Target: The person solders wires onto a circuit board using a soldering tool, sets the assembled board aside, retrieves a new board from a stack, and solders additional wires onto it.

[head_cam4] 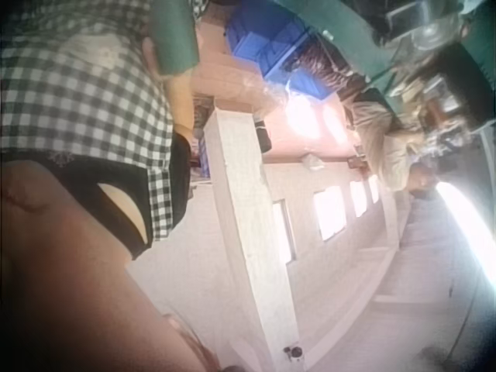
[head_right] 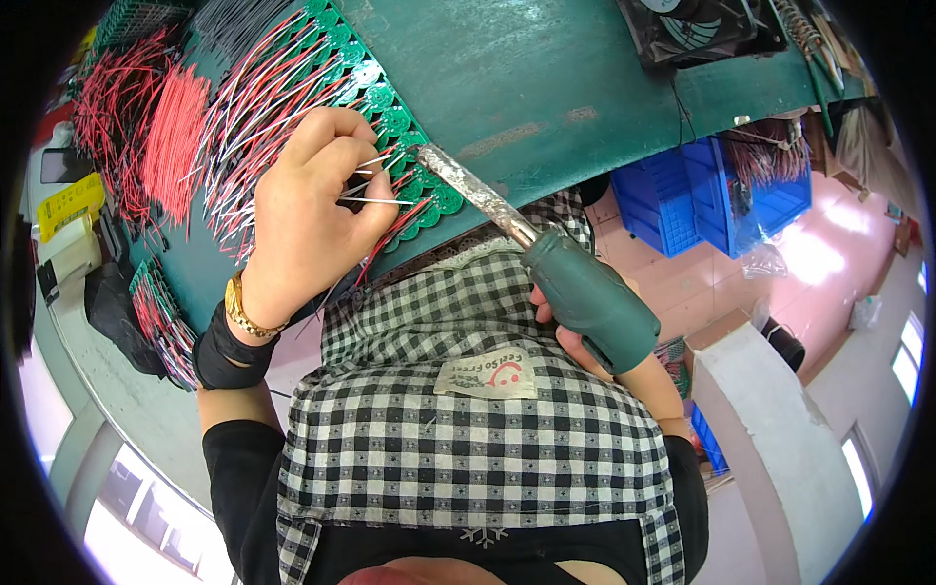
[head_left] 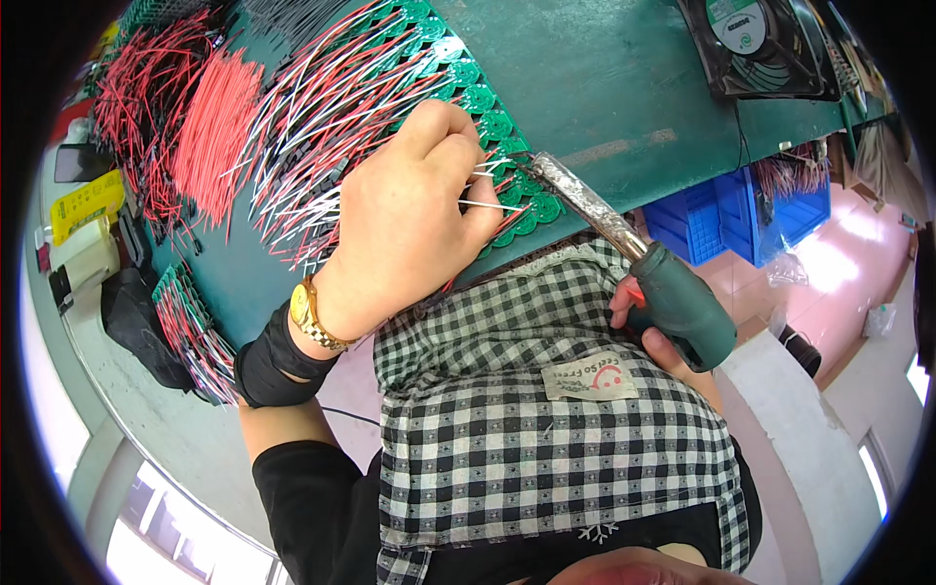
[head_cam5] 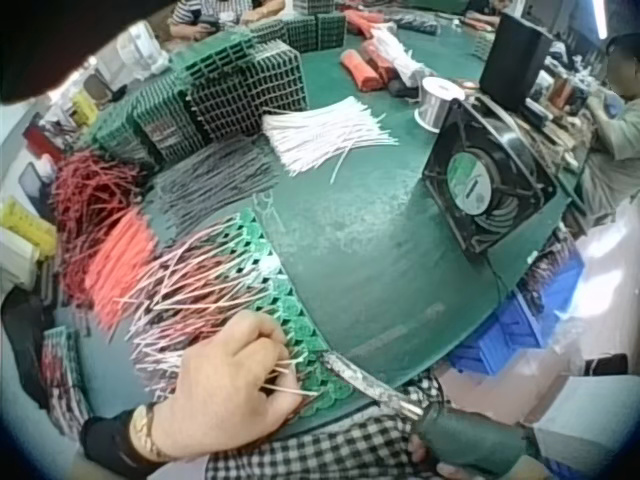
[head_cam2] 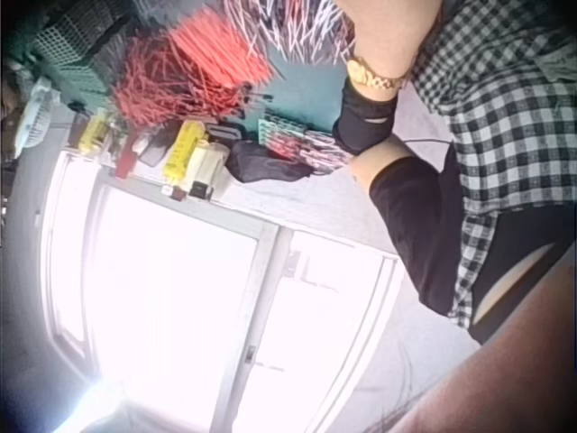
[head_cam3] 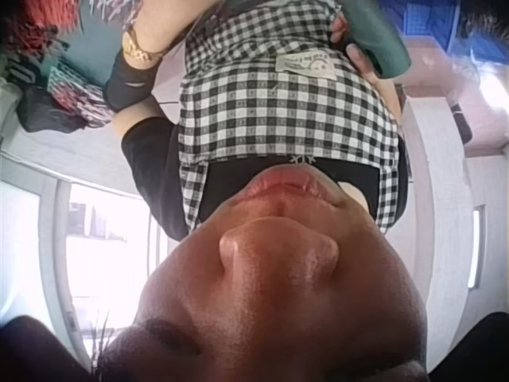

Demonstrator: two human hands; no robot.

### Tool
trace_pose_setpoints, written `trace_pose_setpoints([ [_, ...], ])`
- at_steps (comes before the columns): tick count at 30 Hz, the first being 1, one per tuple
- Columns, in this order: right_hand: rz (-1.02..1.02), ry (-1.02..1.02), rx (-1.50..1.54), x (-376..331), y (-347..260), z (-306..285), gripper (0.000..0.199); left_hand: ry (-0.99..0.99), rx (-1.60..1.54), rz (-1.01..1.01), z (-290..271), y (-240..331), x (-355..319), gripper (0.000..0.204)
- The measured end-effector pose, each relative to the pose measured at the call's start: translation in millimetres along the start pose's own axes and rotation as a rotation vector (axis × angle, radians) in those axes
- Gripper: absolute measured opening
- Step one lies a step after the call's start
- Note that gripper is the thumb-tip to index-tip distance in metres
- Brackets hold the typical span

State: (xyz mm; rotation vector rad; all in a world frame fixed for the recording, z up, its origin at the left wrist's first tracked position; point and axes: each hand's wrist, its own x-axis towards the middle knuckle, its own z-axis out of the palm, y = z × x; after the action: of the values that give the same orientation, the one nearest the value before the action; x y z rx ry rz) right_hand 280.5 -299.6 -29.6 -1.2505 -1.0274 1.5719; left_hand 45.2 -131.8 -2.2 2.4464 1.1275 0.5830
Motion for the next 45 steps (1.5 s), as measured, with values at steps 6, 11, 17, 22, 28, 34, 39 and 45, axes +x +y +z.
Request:
trace_pose_setpoints([
  [6,0.036,0.019,0.012,3,-7,4,0.055,0.006,-0.005,0.003,1,-2,0,0.014],
  [11,-0.009,-0.103,-0.069,3,-3,-5,0.057,0.0,-0.01,-0.014,1,-2,-1,0.014],
  [17,-0.09,-0.068,-0.063,1,1,-3,0.054,0.017,-0.021,0.013,1,-3,-4,0.013],
  [22,-0.104,-0.105,-0.063,2,4,-3,0.055,0.011,-0.017,-0.001,-1,-4,-6,0.013],
  [28,0.016,0.063,0.043,1,-8,9,0.049,0.012,-0.012,0.01,0,-3,-4,0.013],
  [34,0.02,0.051,0.038,2,-13,8,0.049,-0.005,0.01,0.01,-5,-1,-2,0.013],
  [39,0.011,0.063,0.085,-3,-11,9,0.048,-0.067,-0.002,0.067,-13,5,-4,0.013],
  [45,-0.014,-0.015,-0.009,-1,-17,3,0.055,-0.114,0.11,-0.064,-31,16,-3,0.016],
])
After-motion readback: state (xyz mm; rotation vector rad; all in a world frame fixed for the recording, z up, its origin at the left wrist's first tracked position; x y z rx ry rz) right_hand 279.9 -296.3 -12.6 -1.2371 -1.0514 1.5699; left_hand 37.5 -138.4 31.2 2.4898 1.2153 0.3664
